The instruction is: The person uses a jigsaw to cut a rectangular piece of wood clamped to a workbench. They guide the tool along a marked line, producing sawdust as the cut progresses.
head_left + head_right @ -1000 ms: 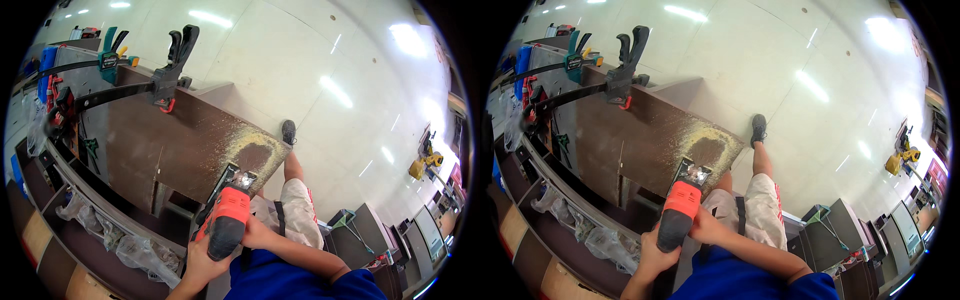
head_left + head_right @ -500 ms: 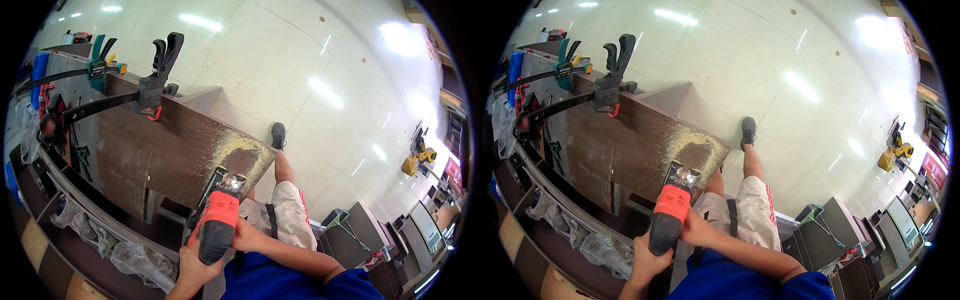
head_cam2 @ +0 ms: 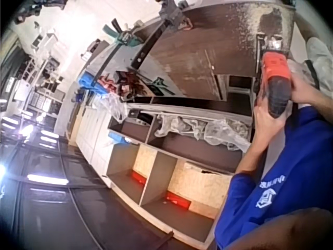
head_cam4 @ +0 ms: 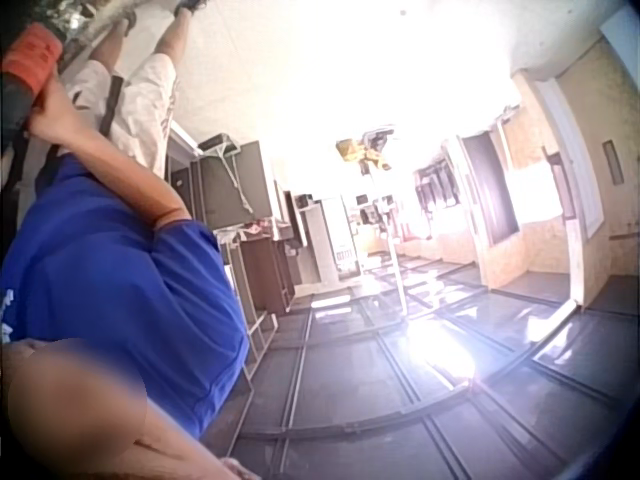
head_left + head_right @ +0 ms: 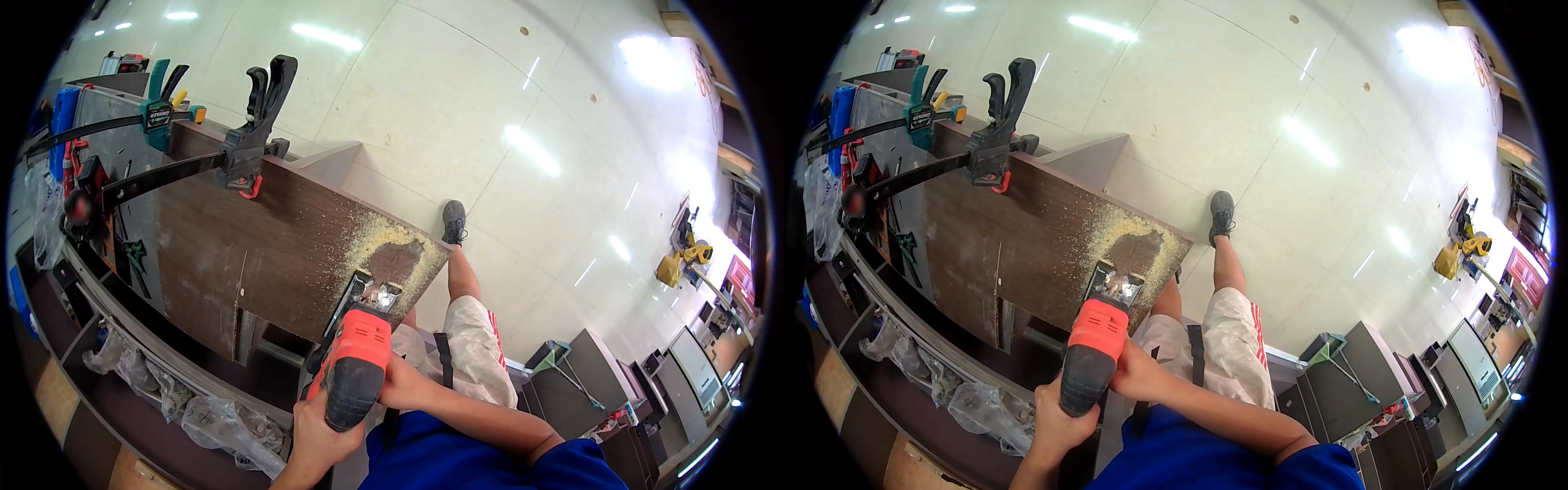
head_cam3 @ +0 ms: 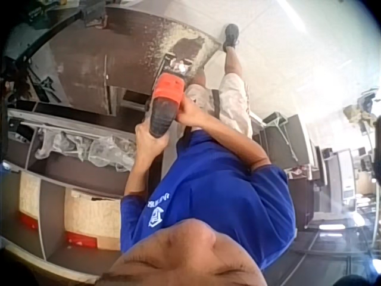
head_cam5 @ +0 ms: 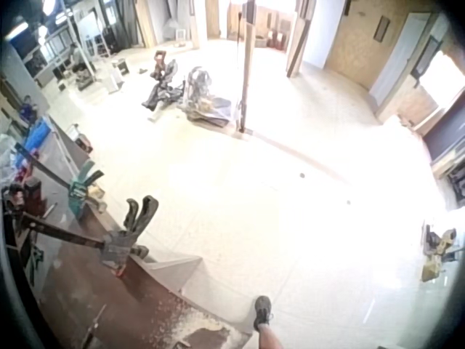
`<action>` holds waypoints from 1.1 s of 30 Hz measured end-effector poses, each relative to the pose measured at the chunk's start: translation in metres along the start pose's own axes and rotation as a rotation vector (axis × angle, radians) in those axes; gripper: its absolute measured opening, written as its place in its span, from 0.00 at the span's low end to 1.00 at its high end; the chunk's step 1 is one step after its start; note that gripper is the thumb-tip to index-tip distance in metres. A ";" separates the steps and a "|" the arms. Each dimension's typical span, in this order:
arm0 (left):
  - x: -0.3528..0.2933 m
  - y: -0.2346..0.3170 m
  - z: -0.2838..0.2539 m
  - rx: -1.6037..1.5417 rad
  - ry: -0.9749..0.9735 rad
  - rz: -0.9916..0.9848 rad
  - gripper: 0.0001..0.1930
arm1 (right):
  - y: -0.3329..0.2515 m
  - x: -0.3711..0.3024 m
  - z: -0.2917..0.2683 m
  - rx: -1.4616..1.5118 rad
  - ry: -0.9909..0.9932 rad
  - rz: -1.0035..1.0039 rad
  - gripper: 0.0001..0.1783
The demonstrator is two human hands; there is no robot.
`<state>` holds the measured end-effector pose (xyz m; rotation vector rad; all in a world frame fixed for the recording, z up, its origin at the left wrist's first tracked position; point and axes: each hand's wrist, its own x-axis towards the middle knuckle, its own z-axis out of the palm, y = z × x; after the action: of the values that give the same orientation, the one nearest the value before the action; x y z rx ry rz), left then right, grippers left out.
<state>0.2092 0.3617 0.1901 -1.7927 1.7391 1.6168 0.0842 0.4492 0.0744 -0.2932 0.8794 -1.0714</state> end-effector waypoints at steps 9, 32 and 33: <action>0.003 0.004 0.001 -0.015 0.003 -0.005 0.11 | -0.006 0.001 -0.003 -0.014 -0.004 0.013 0.35; 0.003 0.004 0.002 -0.014 0.023 0.012 0.17 | -0.015 0.003 -0.004 -0.036 -0.001 0.003 0.34; 0.003 0.004 0.003 -0.016 0.027 0.013 0.17 | -0.015 0.002 -0.004 -0.046 0.001 0.006 0.34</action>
<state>0.2038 0.3609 0.1890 -1.8222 1.7574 1.6237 0.0718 0.4408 0.0796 -0.3278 0.9060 -1.0469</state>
